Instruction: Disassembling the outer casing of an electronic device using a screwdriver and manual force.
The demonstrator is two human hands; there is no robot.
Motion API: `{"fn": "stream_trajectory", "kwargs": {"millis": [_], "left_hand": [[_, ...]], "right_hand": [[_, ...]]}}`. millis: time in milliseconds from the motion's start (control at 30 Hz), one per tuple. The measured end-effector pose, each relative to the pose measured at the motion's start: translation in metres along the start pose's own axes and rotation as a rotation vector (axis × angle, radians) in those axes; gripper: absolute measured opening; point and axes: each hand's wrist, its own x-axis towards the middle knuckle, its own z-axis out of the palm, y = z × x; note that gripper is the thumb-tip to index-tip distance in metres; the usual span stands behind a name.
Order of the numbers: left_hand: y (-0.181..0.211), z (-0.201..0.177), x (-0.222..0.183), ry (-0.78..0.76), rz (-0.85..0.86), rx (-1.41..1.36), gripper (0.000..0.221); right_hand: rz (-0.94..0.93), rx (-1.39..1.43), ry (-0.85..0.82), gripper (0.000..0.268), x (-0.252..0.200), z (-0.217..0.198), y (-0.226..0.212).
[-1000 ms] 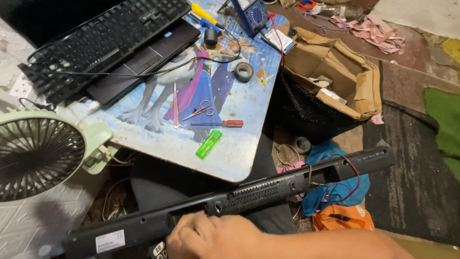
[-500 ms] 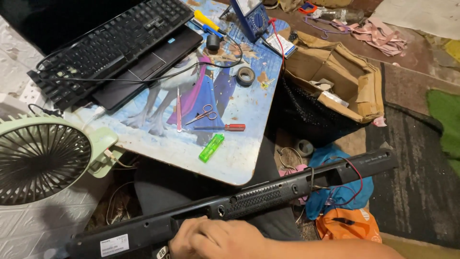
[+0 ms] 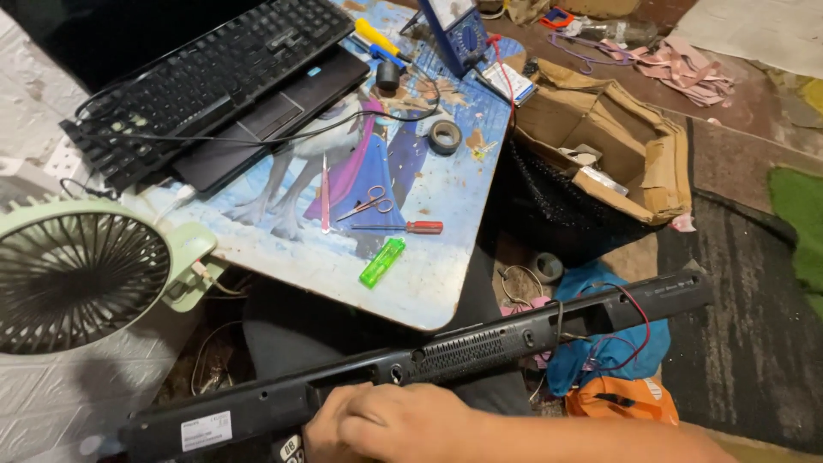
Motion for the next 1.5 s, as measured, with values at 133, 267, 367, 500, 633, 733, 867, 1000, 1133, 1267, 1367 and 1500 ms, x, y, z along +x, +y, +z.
{"fn": "stream_trajectory", "kwargs": {"millis": [133,267,367,500,633,733,867,1000,1133,1267,1367,1500], "left_hand": [[0.123,0.009,0.100,0.604,0.611,0.387,0.045],[0.118,-0.002,0.080,0.416,0.274,0.256,0.027],[0.070,0.007,0.051,0.138,-0.214,0.047,0.020],[0.056,-0.001,0.055,-0.018,0.125,0.250,0.038],[0.042,0.009,0.055,0.179,0.292,0.113,0.017],[0.157,0.014,0.092,0.662,0.041,0.198,0.025],[0.132,-0.006,0.079,0.471,0.098,0.157,0.027],[0.173,0.000,0.110,0.556,0.276,0.207,0.040],[0.102,-0.016,0.085,0.204,0.507,0.204,0.029],[0.094,-0.009,0.077,0.169,0.377,0.129,0.023],[0.123,-0.011,0.084,0.233,0.362,0.203,0.021],[0.140,-0.015,0.089,0.218,0.326,0.226,0.027]], "right_hand": [[0.034,-0.121,-0.066,0.022,0.002,-0.003,-0.008],[-0.106,0.207,-0.289,0.036,0.028,-0.060,0.007],[0.027,0.312,-0.507,0.019,0.030,-0.053,0.017],[0.017,0.188,-0.281,0.019,0.006,-0.021,0.016],[0.221,0.207,-0.254,0.040,-0.017,0.022,0.008],[-0.060,-0.135,-0.111,0.036,-0.006,-0.003,-0.009],[-0.223,0.038,-0.079,0.031,0.024,-0.059,-0.003],[-0.175,0.084,-0.271,0.011,0.017,-0.039,0.016],[-0.194,-0.045,-0.105,0.020,-0.002,-0.015,0.017],[0.018,-0.061,-0.020,0.025,-0.013,0.002,0.004],[0.062,-0.236,0.161,0.010,-0.011,-0.001,-0.004],[0.038,0.040,-0.134,0.021,0.008,-0.049,-0.003]]}}
